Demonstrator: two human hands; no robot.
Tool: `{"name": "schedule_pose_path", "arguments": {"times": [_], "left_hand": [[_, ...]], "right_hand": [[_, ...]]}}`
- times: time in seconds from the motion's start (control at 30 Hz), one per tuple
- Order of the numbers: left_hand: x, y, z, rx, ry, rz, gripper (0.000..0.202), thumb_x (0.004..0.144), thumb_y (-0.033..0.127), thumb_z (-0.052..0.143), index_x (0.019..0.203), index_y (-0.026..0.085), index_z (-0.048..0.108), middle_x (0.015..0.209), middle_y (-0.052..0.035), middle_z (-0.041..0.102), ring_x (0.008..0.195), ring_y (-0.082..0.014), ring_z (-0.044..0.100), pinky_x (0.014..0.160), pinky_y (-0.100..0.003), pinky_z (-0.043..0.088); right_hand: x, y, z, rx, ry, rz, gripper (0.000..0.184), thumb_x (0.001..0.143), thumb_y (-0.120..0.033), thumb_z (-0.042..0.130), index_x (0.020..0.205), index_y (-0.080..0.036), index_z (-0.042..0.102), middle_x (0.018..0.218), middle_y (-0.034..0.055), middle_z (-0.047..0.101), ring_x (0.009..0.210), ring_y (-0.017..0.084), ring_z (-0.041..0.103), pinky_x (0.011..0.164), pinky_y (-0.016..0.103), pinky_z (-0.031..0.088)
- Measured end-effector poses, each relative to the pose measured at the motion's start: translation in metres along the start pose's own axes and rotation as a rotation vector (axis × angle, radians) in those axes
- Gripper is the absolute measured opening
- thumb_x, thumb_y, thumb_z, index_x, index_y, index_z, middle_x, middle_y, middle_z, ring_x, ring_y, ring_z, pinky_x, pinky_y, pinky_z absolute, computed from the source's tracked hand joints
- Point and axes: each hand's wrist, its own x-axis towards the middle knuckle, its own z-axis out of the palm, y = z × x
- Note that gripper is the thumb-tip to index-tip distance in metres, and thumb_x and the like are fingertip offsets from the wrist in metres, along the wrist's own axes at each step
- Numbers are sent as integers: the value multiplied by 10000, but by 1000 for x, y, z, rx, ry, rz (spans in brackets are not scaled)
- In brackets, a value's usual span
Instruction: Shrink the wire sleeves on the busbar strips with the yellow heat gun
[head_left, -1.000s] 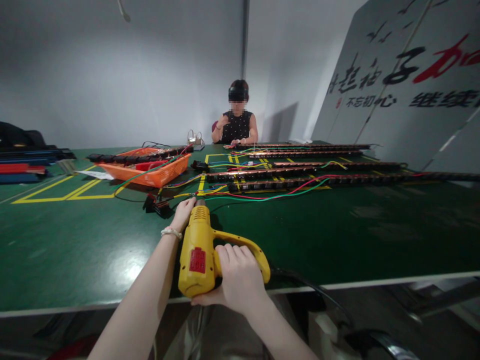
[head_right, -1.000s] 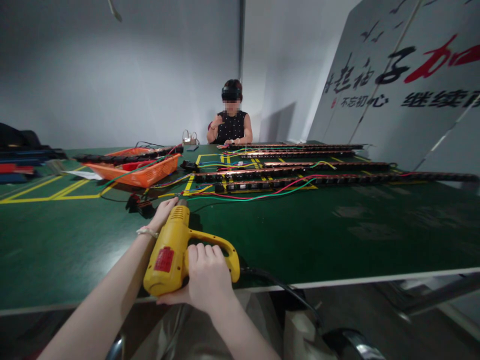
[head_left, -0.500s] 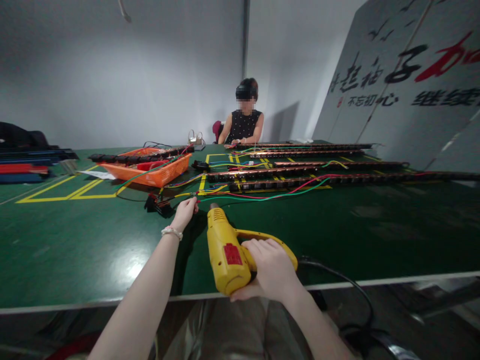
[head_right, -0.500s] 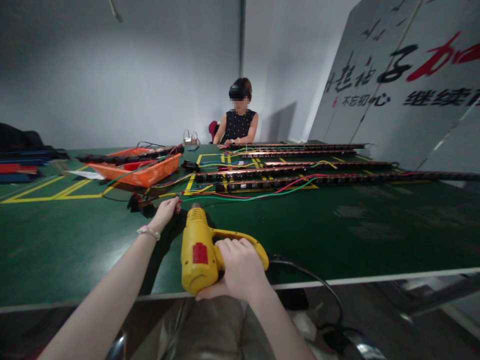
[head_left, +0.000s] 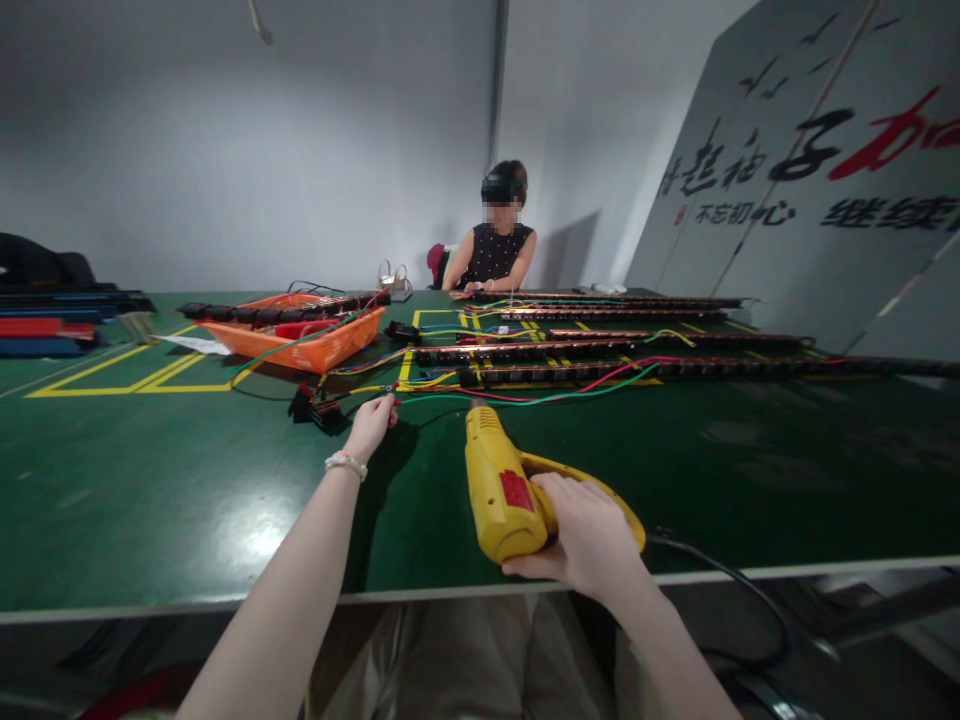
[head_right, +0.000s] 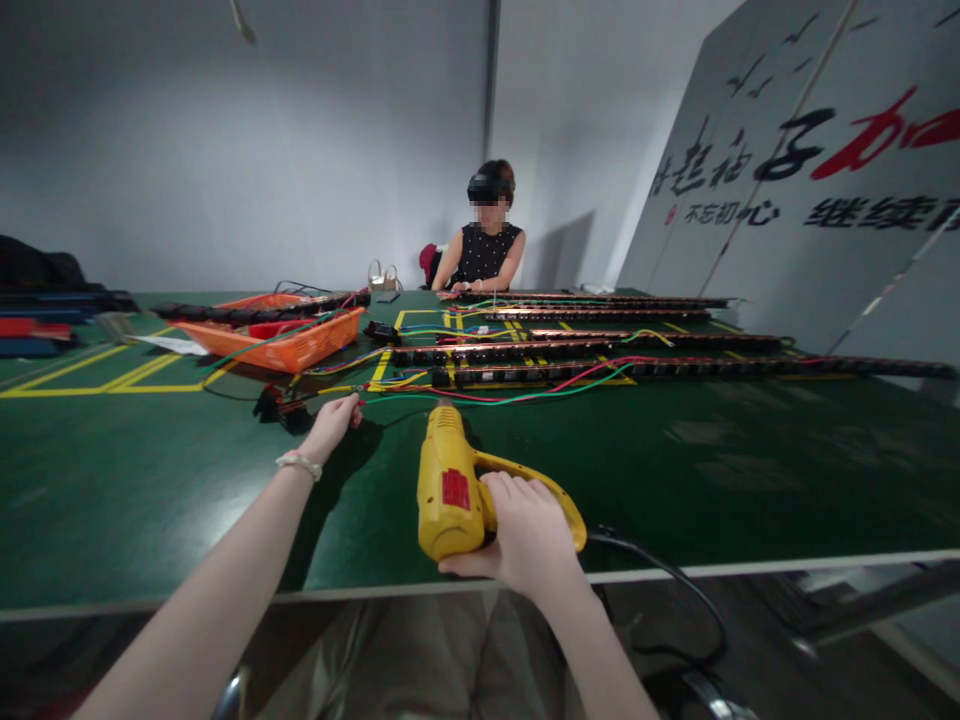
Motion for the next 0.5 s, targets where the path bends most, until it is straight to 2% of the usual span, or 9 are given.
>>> {"name": "schedule_pose_path", "arguments": {"times": [0.13, 0.3, 0.43, 0.5], "left_hand": [[0, 0, 0, 31, 15, 0, 387, 774, 466, 419, 494, 202, 465, 488, -8, 516, 511, -137, 469, 573, -273, 361], [3, -8, 0, 66, 15, 22, 399, 779, 483, 403, 493, 210, 456, 486, -10, 521, 514, -147, 476, 576, -280, 353], [6, -12, 1, 88, 14, 19, 414, 777, 501, 392, 492, 208, 461, 491, -7, 514, 520, -148, 474, 574, -277, 347], [6, -11, 1, 100, 24, 0, 403, 764, 505, 397, 501, 206, 463, 488, 3, 493, 508, -142, 446, 547, -273, 325]], "right_hand": [[3, -14, 3, 27, -4, 33, 727, 463, -685, 742, 954, -185, 552, 916, 51, 643, 874, 265, 609, 799, 380, 419], [10, -48, 15, 28, 51, 48, 755, 409, -723, 742, 893, -174, 554, 860, 55, 637, 828, 264, 599, 787, 383, 419], [16, -73, 29, -14, 43, -48, 721, 564, -773, 616, 931, -154, 561, 878, 76, 635, 799, 253, 590, 766, 391, 417], [18, -83, 36, -18, 60, -83, 759, 543, -813, 588, 928, -159, 558, 862, 65, 625, 774, 245, 581, 753, 395, 416]]}}
